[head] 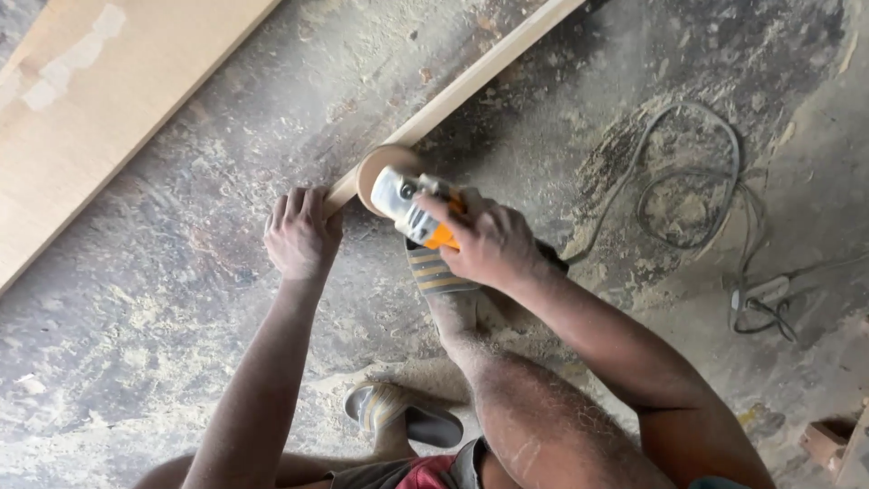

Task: Sanding wooden planks using a power angle grinder with a sanding attachment.

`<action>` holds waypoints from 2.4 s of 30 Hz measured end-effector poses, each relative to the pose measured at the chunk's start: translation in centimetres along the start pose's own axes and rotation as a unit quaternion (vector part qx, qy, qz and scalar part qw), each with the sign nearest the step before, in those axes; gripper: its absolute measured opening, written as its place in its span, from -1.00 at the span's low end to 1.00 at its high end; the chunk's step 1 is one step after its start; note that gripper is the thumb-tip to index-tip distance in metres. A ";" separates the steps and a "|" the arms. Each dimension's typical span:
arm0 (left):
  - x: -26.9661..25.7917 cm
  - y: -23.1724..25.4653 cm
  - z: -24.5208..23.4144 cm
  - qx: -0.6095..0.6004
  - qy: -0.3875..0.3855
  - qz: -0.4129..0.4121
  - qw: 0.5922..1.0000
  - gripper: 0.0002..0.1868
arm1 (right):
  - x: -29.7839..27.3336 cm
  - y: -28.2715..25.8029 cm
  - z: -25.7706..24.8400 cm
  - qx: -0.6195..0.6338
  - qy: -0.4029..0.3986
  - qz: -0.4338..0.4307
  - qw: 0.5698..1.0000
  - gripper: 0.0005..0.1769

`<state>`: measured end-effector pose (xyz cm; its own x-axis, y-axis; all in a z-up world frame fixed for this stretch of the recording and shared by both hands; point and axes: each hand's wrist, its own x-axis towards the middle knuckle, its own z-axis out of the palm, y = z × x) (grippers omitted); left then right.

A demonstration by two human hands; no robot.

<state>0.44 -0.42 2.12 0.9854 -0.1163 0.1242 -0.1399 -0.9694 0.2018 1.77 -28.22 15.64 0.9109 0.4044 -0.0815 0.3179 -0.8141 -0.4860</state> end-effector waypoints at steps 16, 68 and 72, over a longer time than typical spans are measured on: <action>-0.4 -2.6 -0.6 -0.032 0.012 0.030 0.999 -0.85 | 2.3 27.6 -11.7 -0.028 0.194 0.321 0.927 0.00; -1.2 -4.8 -4.7 0.058 -0.081 -0.006 0.995 -0.77 | 0.8 -1.6 3.2 -0.042 -0.019 0.032 0.998 -0.10; -0.6 -4.8 -4.7 0.055 -0.050 0.002 0.997 -0.76 | 2.0 4.2 -1.6 -0.064 0.006 0.163 0.985 0.01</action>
<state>0.05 5.27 5.66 0.9904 -0.1360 0.0253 -0.1378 -0.9861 0.0931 5.28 -31.47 14.83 0.9728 0.1089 -0.2046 0.0383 -0.9461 -0.3217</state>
